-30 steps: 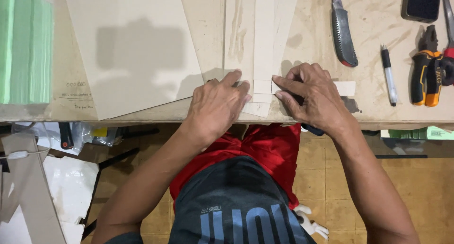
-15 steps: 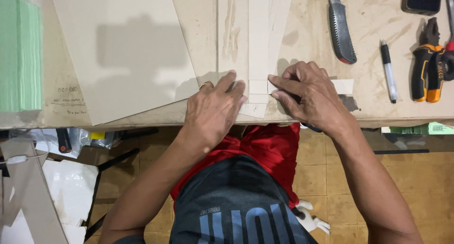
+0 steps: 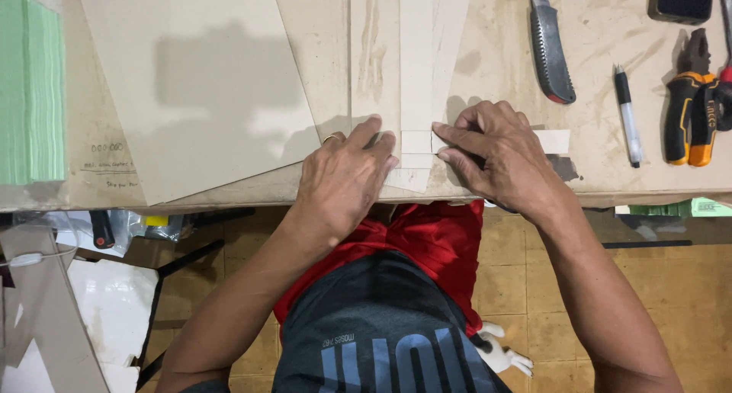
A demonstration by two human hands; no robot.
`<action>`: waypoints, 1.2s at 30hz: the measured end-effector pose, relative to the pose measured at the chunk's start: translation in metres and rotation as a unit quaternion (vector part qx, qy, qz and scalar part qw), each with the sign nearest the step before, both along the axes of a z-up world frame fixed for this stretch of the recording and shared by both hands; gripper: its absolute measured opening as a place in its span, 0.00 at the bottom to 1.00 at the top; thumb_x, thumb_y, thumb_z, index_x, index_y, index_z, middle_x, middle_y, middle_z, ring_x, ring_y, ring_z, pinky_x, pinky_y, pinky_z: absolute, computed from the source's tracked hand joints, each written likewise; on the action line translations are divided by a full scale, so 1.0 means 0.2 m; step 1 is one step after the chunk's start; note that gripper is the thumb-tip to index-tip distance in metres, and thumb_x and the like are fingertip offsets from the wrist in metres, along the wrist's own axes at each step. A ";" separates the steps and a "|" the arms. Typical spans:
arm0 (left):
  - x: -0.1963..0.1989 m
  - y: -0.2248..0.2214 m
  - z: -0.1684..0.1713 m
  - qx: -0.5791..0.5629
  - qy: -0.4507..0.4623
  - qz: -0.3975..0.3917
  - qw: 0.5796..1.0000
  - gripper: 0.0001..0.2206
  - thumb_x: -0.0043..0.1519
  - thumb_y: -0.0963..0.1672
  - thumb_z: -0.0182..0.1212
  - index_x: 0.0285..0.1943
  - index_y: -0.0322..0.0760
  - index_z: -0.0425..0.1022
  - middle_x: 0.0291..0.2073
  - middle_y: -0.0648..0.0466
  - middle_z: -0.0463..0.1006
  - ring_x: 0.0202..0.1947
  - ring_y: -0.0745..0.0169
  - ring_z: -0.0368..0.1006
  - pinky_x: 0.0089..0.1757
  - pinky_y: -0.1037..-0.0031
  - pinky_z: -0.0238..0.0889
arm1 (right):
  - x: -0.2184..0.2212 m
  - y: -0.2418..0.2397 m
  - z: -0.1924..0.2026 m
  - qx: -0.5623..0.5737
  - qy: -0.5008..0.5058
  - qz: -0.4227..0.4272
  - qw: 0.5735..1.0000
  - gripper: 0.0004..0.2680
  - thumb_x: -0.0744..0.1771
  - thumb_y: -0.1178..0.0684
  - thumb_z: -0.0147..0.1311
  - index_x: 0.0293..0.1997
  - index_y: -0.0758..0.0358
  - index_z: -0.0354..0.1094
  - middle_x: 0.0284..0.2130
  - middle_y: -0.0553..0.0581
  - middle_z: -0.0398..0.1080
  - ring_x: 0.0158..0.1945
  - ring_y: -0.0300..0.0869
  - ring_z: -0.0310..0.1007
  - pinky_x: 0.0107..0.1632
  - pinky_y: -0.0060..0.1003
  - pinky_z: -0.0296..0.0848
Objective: Measuring, marking, and cutting cardboard strips while organizing stacks of printed paper in a print shop.
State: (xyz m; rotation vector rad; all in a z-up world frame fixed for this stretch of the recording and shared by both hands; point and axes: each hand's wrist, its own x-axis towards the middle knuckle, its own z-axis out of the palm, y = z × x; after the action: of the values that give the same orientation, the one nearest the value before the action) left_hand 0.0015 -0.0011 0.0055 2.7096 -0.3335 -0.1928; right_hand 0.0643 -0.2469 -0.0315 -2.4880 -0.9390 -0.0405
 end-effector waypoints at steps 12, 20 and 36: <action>0.08 0.03 -0.05 -0.008 -0.006 -0.040 0.999 0.09 0.65 0.44 0.56 0.49 0.43 0.82 0.49 0.49 0.76 0.28 0.39 0.80 0.28 0.52 0.76 | 0.00 -0.01 0.00 -0.038 -0.007 0.017 0.999 0.11 0.67 0.46 0.60 0.53 0.51 0.79 0.41 0.56 0.70 0.45 0.54 0.69 0.48 0.48 0.65; 0.23 0.05 -0.07 0.002 0.006 -0.077 0.997 0.15 0.57 0.42 0.64 0.53 0.32 0.76 0.43 0.43 0.75 0.34 0.32 0.80 0.34 0.45 0.74 | 0.07 0.00 0.11 -0.019 0.054 -0.002 0.998 0.11 0.65 0.48 0.58 0.51 0.55 0.79 0.41 0.59 0.75 0.46 0.58 0.74 0.49 0.52 0.70; 0.55 0.10 0.36 -0.016 0.219 -0.134 0.966 0.52 0.43 0.44 0.85 0.75 0.23 0.54 0.73 0.19 0.42 0.66 -0.04 0.35 0.57 0.30 0.57 | 0.91 0.15 0.11 -0.102 -0.019 -0.097 0.990 0.10 0.68 0.49 0.57 0.54 0.42 0.77 0.46 0.58 0.71 0.56 0.57 0.70 0.61 0.58 0.60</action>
State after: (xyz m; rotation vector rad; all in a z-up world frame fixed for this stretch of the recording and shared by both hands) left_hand 0.1120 0.0192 0.0772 2.4877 -0.5575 -0.8389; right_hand 0.2471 -0.2168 -0.0089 -2.7708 -0.7448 -0.0590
